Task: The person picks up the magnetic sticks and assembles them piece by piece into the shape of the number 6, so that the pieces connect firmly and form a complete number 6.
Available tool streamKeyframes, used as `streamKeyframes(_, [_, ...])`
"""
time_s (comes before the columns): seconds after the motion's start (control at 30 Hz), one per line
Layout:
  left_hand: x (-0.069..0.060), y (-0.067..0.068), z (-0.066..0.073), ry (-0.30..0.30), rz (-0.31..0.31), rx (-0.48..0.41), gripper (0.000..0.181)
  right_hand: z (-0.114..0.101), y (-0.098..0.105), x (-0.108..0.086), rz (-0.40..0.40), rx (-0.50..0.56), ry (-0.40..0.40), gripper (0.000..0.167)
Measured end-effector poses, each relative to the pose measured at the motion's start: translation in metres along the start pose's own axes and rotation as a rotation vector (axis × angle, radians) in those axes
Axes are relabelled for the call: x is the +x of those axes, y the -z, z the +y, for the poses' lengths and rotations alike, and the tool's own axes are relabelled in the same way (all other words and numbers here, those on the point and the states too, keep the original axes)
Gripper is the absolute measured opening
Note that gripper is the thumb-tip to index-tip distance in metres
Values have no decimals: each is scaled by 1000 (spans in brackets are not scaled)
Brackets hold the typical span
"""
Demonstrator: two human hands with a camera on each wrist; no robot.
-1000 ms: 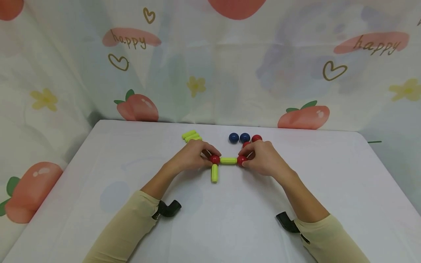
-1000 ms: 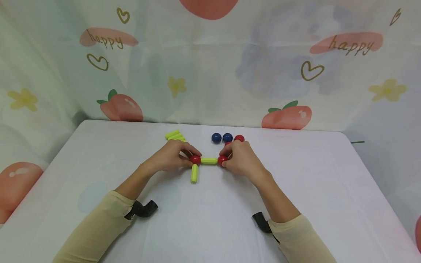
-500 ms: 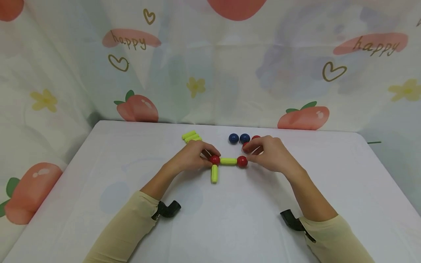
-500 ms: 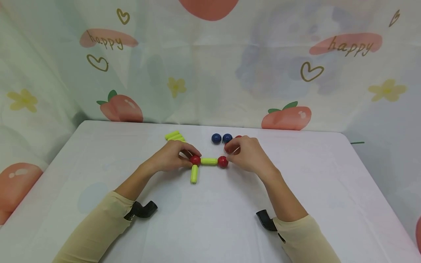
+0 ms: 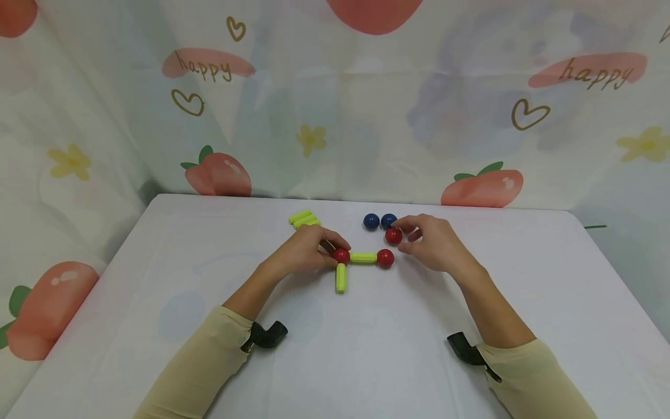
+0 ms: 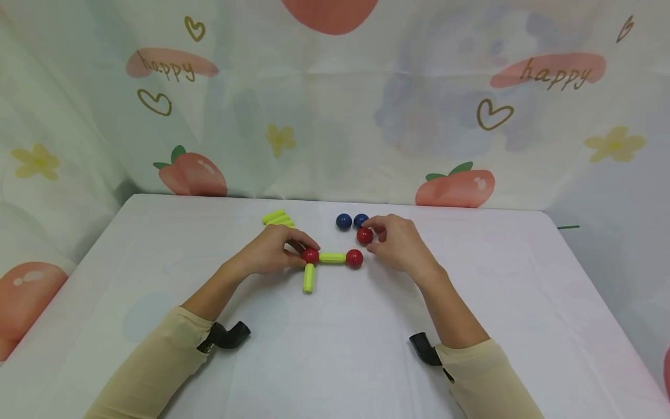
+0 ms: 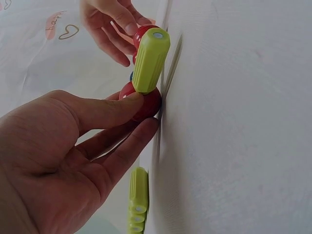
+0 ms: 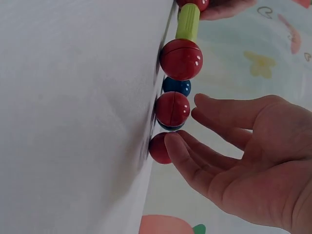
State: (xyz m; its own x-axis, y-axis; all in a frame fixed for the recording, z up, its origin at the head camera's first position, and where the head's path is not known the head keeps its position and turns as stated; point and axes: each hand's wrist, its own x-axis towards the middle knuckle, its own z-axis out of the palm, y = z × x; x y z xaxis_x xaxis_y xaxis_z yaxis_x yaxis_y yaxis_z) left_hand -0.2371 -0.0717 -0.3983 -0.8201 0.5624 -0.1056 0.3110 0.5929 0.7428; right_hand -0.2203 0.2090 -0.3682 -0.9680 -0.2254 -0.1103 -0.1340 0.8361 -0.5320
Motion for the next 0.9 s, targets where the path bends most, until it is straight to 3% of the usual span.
streamKeyframes(0.2, [0,0,0,3,0,-17,34,0,-4,1,-19,2,-4,42])
streamKeyframes(0.63, [-1,0,0,34,13,0,34,3,-4,3,12,61,4,20])
streamKeyframes(0.9, [1,-1,-2,21,8,-13,34,7,-4,4,32,68,-2,11])
